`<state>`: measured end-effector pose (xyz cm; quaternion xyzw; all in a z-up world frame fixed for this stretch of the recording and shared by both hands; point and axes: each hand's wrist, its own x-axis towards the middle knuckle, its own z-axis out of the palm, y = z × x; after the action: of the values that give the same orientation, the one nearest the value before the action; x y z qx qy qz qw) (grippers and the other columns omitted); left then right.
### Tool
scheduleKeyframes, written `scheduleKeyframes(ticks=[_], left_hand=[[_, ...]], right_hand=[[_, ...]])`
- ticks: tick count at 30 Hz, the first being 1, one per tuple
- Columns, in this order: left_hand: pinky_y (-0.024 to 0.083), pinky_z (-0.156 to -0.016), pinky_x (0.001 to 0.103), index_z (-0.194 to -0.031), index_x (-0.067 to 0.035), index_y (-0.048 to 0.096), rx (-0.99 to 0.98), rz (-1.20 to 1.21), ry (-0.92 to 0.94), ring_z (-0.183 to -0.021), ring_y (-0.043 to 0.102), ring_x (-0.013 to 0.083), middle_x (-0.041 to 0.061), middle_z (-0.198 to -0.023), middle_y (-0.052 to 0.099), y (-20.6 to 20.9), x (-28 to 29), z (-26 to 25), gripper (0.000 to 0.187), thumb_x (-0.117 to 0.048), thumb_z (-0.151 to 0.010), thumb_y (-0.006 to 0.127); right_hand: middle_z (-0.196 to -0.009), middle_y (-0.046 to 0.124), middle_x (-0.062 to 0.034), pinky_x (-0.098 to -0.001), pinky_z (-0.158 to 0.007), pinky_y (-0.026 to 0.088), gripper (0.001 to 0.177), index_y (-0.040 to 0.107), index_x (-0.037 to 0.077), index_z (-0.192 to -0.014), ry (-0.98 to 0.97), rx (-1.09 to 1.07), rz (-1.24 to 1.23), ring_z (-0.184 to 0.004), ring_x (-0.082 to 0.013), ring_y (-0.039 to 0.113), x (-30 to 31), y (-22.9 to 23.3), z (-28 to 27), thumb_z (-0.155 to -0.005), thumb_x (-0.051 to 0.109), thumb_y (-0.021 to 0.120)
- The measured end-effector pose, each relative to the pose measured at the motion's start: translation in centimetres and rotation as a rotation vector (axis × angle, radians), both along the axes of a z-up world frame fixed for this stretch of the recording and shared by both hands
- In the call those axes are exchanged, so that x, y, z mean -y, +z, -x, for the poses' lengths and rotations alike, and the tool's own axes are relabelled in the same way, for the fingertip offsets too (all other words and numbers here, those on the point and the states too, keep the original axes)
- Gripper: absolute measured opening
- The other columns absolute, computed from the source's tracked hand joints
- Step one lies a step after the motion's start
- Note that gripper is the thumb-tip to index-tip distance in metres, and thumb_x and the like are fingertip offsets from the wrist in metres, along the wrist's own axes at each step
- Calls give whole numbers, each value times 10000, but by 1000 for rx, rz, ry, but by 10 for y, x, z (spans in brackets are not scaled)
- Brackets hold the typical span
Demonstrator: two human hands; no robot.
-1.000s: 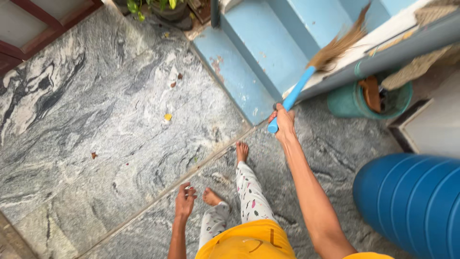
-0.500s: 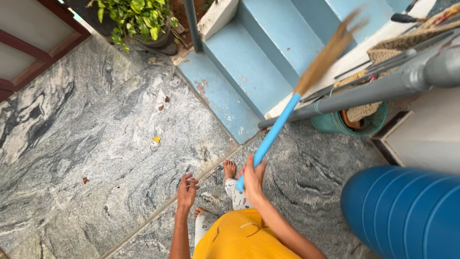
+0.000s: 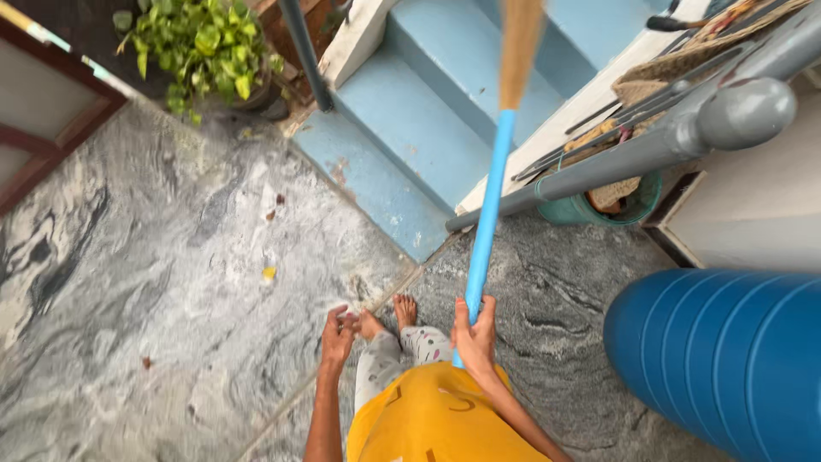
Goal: The person sweeps a stone-tiled floor and a set of stairs using a broom, then opens a gate and sweeps the area around it.
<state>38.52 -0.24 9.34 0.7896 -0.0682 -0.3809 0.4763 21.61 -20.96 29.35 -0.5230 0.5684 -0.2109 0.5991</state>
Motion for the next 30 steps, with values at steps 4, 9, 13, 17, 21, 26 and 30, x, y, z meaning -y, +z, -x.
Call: scheduleKeyframes(ticks=[4, 9, 13, 17, 21, 26, 30], left_hand=[[599, -774, 339, -1384, -73, 505, -94, 52, 29, -871, 770, 225, 151, -1115, 733, 4, -5, -22, 442, -256, -984, 539], [568, -713, 342, -1380, -62, 515, -124, -35, 103, -878, 763, 241, 156, -1129, 741, -1, -12, -50, 424, -226, -991, 552], [565, -702, 333, -1375, -66, 512, -123, -18, 92, -904, 753, 223, 139, -1142, 738, -7, -4, -64, 413, -234, -998, 526], [563, -694, 340, -1385, -79, 496, -144, 10, 41, -911, 748, 211, 124, -1143, 731, -10, -7, -72, 418, -216, -990, 508], [575, -715, 337, -1376, -72, 510, -113, 53, 90, -877, 739, 210, 130, -1114, 731, -5, -23, -77, 406, -225, -1001, 530], [551, -705, 347, -1397, -89, 509, -139, -41, 175, -857, 726, 200, 112, -1110, 729, 6, -44, -80, 415, -199, -997, 516], [555, -708, 357, -1375, -80, 526, -191, -93, 173, -854, 723, 204, 118, -1104, 730, 13, -42, -71, 391, -223, -1011, 539]], right_hand=[[-635, 483, -14, -310, -381, 422, 306, 361, 68, -1070, -228, 181, 67, -445, -111, 505, 56, 17, -79, -1032, 246, 606], [-841, 555, -54, -304, -457, 522, 308, 411, -15, -1169, -393, 236, 39, -600, -132, 580, 211, 14, -152, -1009, 109, 644], [-761, 585, -67, -292, -395, 500, 392, 394, 68, -1258, -189, -122, 91, -525, -143, 608, 188, 13, -144, -951, 123, 631], [-738, 567, -47, -302, -367, 423, 237, 590, 56, -1194, -197, 43, 95, -488, -124, 535, 118, 17, -106, -979, 147, 633], [-701, 570, -42, -303, -379, 441, 261, 553, 75, -1229, -269, 52, 253, -473, -115, 547, 96, -17, -120, -982, 134, 611], [-735, 597, -57, -327, -427, 485, 199, 578, -6, -1112, -176, -36, 151, -537, -136, 598, 182, -28, -104, -980, 120, 658], [-660, 636, -174, -407, -525, 484, 315, 663, 48, -1247, 177, -432, 361, -507, -221, 623, 180, 6, -49, -965, 188, 653]])
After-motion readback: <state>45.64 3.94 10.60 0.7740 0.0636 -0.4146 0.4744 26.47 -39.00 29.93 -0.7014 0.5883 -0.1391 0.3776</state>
